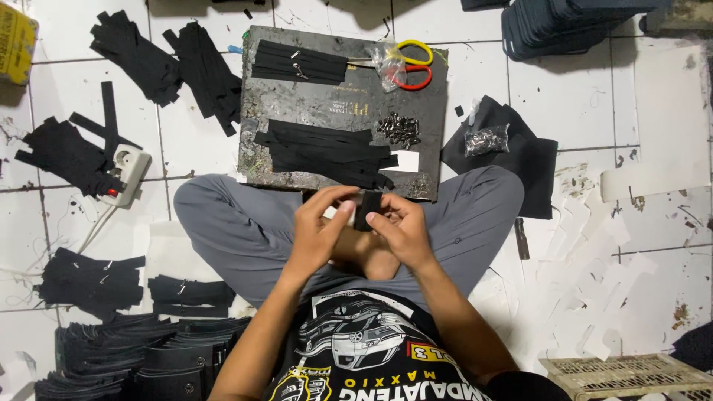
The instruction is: Assembling metal rivets onto leather straps while sitting on the floor
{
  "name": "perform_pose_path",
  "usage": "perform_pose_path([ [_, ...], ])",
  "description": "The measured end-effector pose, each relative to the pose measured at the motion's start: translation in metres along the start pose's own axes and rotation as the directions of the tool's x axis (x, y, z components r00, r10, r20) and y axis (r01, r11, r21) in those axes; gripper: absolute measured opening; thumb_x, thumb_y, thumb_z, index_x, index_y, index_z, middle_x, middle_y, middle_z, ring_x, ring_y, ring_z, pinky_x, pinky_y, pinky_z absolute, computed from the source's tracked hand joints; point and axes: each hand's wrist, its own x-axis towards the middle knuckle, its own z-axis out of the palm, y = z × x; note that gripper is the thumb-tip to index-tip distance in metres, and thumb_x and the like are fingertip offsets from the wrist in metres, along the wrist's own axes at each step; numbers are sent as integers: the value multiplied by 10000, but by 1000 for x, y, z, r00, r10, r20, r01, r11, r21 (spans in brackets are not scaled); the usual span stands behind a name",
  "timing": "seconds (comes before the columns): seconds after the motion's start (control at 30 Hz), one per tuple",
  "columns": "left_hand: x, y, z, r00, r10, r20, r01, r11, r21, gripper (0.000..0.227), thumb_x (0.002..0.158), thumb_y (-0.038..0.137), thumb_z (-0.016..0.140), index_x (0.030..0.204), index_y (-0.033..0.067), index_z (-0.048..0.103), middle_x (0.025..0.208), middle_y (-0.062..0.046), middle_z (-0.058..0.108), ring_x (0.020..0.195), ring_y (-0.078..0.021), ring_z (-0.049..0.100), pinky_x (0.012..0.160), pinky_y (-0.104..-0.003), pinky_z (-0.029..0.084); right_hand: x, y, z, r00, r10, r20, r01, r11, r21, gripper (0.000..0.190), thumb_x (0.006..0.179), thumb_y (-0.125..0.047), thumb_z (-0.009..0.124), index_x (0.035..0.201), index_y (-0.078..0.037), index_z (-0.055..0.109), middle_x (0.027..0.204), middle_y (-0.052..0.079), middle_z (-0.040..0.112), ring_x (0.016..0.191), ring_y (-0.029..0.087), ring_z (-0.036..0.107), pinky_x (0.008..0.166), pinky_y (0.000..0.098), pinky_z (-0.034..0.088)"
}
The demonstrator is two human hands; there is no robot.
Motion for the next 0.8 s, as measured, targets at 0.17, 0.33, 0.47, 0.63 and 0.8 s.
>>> perform_pose_path([
  [0.17,5,11,5,999,-19,-26,17,998,-64,76,891,157,797,966,145,805,812,-41,771,745,-184,728,702,-334,584,-1,1,-1,997,-75,18,76,995,-71,150,824,-110,805,815,-23,684,652,52,625,611,81,589,523,221,497],
  [0.33,3,12,7,993,-115,-37,115,993,-18,19,866,135,798,881,142,789,694,-46,755,623,-134,685,585,-301,560,0,-29,11,988,-151,2,150,980,-128,235,894,-167,774,1070,-13,749,835,93,732,802,111,633,744,282,539],
  [0.47,-2,12,5,991,-130,3,130,991,-34,32,864,117,786,889,103,773,684,-72,733,638,-135,672,574,-307,565,-1,-22,9,979,-202,-31,191,957,-217,173,866,-102,794,1027,-41,777,838,74,747,803,107,645,746,288,548],
  [0.63,-1,10,2,993,-92,75,92,996,7,29,910,87,743,888,79,759,702,-119,739,662,-258,724,615,-367,567,-1,-28,6,963,-268,18,263,925,-276,122,840,-84,795,959,-60,790,748,69,734,742,131,663,688,308,546],
  [0.8,-2,-6,17,962,-263,70,271,952,-140,104,916,64,692,843,74,765,637,-70,706,695,-112,569,622,-328,512,-1,-27,3,926,-376,-3,359,886,-294,63,870,-60,776,932,-57,777,823,113,737,777,210,680,729,364,548],
])
